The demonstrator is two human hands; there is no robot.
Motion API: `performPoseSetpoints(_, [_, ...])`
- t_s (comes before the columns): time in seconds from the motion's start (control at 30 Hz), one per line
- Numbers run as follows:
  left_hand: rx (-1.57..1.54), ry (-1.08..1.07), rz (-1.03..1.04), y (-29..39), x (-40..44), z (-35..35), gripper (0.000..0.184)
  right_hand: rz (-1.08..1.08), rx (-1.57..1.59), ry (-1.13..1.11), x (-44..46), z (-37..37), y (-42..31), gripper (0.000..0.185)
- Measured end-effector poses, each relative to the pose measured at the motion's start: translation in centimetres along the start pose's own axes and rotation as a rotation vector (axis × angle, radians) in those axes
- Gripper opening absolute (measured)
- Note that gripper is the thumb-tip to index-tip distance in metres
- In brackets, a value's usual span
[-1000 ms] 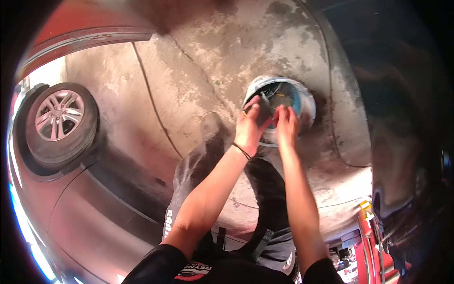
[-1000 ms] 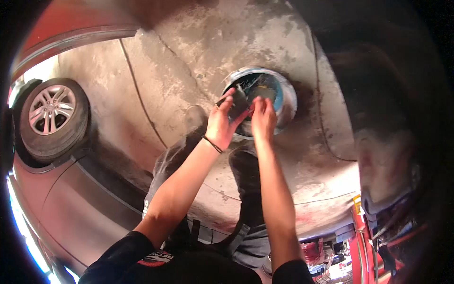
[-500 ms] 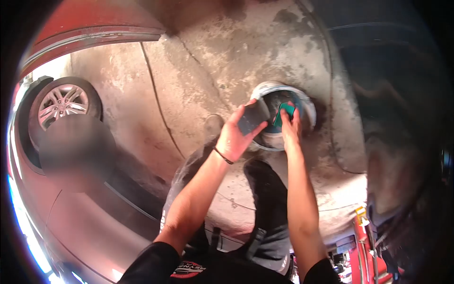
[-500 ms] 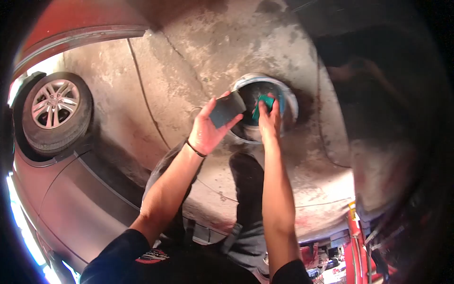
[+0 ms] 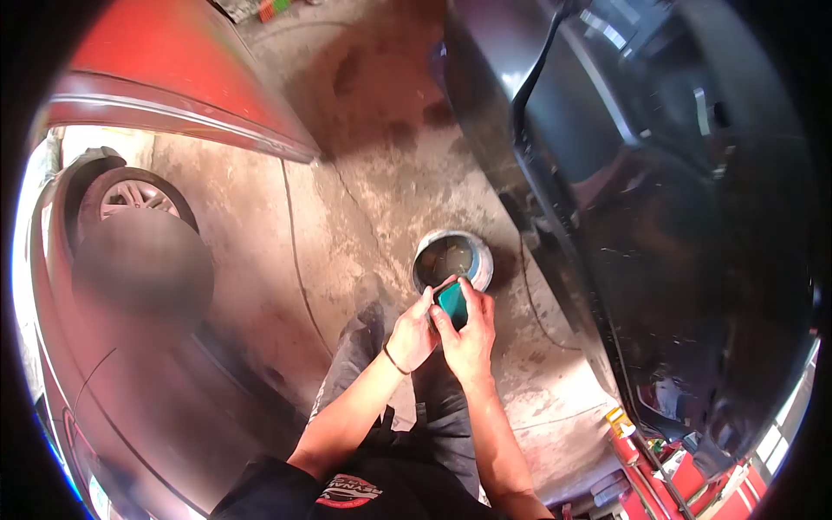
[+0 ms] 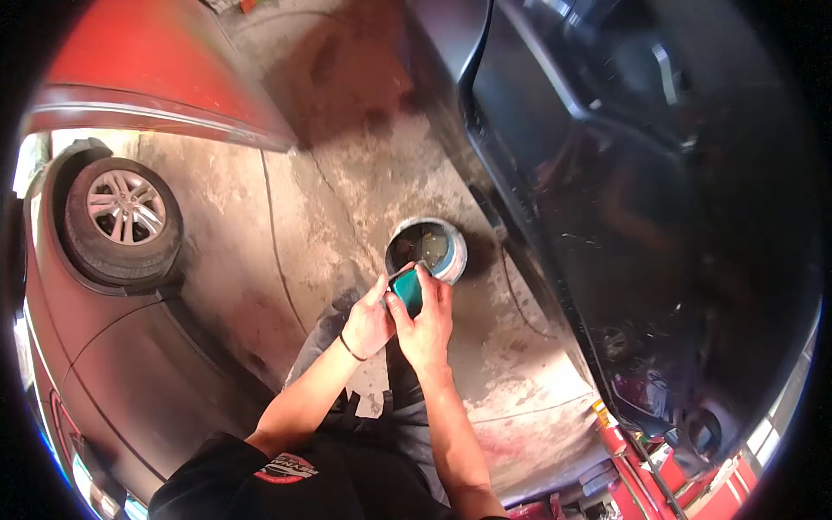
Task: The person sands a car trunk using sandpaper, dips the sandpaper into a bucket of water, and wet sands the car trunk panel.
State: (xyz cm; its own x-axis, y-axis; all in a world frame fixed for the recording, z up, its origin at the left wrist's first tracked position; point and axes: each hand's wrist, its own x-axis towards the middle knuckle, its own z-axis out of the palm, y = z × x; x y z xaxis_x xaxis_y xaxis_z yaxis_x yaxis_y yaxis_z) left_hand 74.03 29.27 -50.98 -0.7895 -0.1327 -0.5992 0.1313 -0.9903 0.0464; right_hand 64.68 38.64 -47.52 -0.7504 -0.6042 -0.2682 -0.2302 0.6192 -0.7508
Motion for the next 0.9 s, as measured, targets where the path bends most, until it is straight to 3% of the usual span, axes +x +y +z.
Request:
performPoseSetpoints(0.1, [0.161,-0.049,0.059,2.7,-4.5,5.1,0.064,0.021,0.133,0.074,-1.2,-2.9,-6.9,0.073])
performPoseSetpoints(0.17, [0.281,-0.057,0.113,4.5,-7.3,9.1,0.070,-0.089,0.158,0.139,-1.8,-3.8,-9.4,0.065])
performPoseSetpoints(0.27, [0.077,-0.157,0.185,7.0,-11.0,14.2,0.083,-0.105,0.323,0.152,-2.6,-4.8,-13.8,0.050])
performPoseSetpoints(0.37, [0.075,-0.321,0.199,8.8,-14.3,19.3,0.071,-0.294,0.435,0.265,-2.4,-6.4,-17.9,0.044])
performPoseSetpoints(0.43, [0.107,-0.316,0.158,9.2,-16.4,22.2,0.058,-0.350,0.332,0.326,-3.3,-9.7,-21.8,0.044])
performPoseSetpoints(0.5, [0.191,-0.374,0.152,8.7,-17.1,23.7,0.048,-0.368,0.474,0.339,-3.4,-11.5,-22.8,0.043])
performPoseSetpoints(0.57, [0.256,-0.414,0.217,7.3,-18.0,25.8,0.045,-0.357,0.594,0.185,-4.2,-16.2,-24.9,0.046])
performPoseSetpoints(0.63, [0.325,-0.376,0.244,6.4,-18.0,28.4,0.049,-0.286,0.476,0.028,-4.5,-21.3,-25.0,0.059])
performPoseSetpoints(0.73, [0.456,-0.390,0.389,3.6,-17.4,32.8,0.058,-0.265,0.304,-0.004,-5.4,-28.5,-27.6,0.063])
performPoseSetpoints(0.83, [0.521,-0.374,0.429,1.2,-17.5,37.9,0.054,-0.316,0.433,-0.012,-4.7,-32.9,-27.2,0.047])
performPoseSetpoints(0.9, [0.579,-0.402,0.497,-0.2,-15.6,39.8,0.051,-0.381,0.322,0.015,-4.5,-36.6,-28.1,0.038])
